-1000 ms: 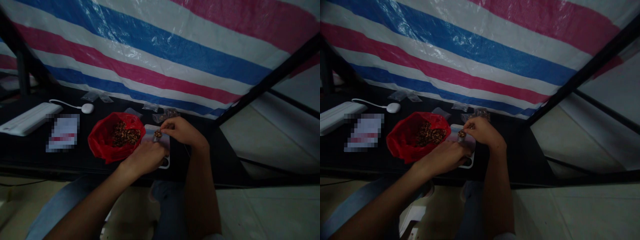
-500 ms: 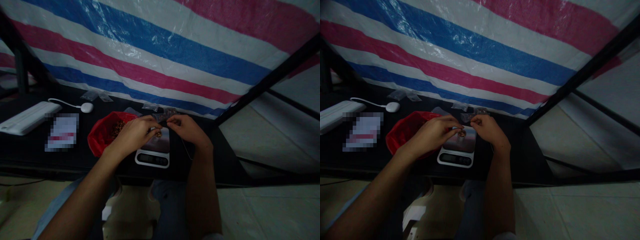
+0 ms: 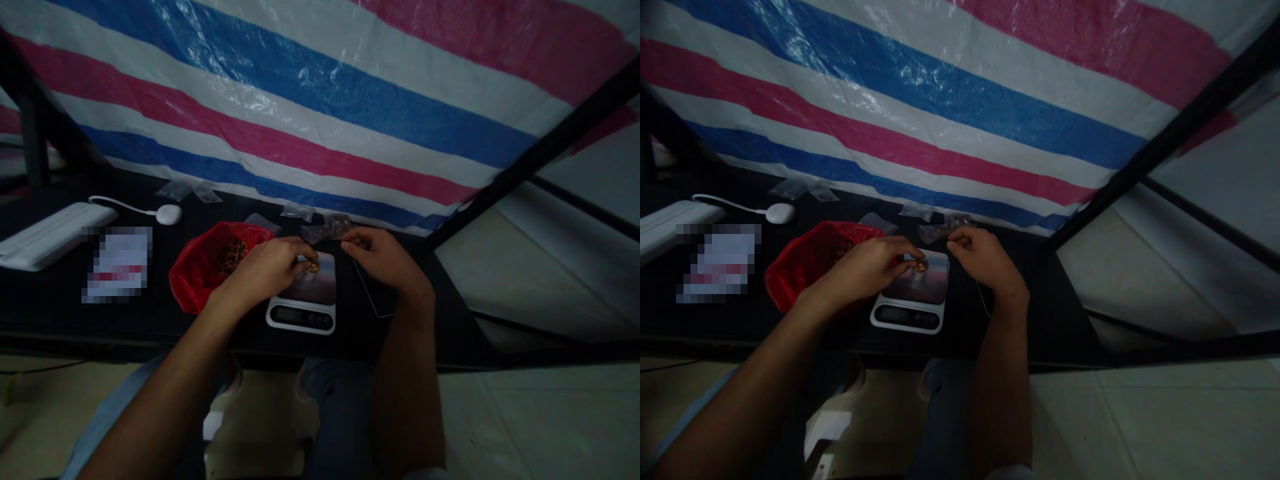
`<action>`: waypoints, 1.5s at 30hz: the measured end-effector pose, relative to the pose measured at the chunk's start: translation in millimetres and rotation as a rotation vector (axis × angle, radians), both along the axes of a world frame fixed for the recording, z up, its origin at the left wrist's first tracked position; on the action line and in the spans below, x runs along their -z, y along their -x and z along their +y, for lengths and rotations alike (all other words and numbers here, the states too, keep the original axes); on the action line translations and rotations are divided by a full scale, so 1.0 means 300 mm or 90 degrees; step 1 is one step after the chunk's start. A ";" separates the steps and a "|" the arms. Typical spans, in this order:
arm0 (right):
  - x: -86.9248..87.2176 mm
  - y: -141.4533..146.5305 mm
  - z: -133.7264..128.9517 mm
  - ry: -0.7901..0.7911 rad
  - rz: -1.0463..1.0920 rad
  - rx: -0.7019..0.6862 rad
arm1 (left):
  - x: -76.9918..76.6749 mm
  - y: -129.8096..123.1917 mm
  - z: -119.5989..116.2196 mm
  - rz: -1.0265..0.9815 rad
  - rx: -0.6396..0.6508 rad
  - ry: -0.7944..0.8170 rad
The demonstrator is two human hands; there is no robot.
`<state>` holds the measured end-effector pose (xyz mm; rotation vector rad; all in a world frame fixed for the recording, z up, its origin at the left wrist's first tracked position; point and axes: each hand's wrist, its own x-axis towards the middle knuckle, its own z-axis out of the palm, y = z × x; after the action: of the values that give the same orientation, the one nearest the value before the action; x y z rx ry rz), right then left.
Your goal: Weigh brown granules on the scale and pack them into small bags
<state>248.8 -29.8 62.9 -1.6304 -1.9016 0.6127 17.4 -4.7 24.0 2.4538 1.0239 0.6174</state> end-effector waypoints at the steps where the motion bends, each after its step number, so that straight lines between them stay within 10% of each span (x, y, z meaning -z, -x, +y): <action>1: -0.004 -0.011 -0.005 -0.002 -0.008 0.013 | 0.000 0.002 0.001 -0.001 0.003 0.001; 11: 0.038 -0.258 -0.079 0.207 -0.199 0.268 | -0.001 0.010 -0.002 -0.005 0.000 0.024; 20: 0.093 -0.367 -0.135 0.427 -0.191 0.242 | 0.005 0.018 0.010 -0.006 -0.014 0.039; 45: 0.174 -0.432 -0.117 0.459 -0.111 0.174 | 0.028 0.043 0.082 -0.043 -0.030 0.072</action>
<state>378.6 -64.8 10.7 -2.4048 -1.6077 1.1559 4.4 19.8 15.4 2.3026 1.0630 0.6352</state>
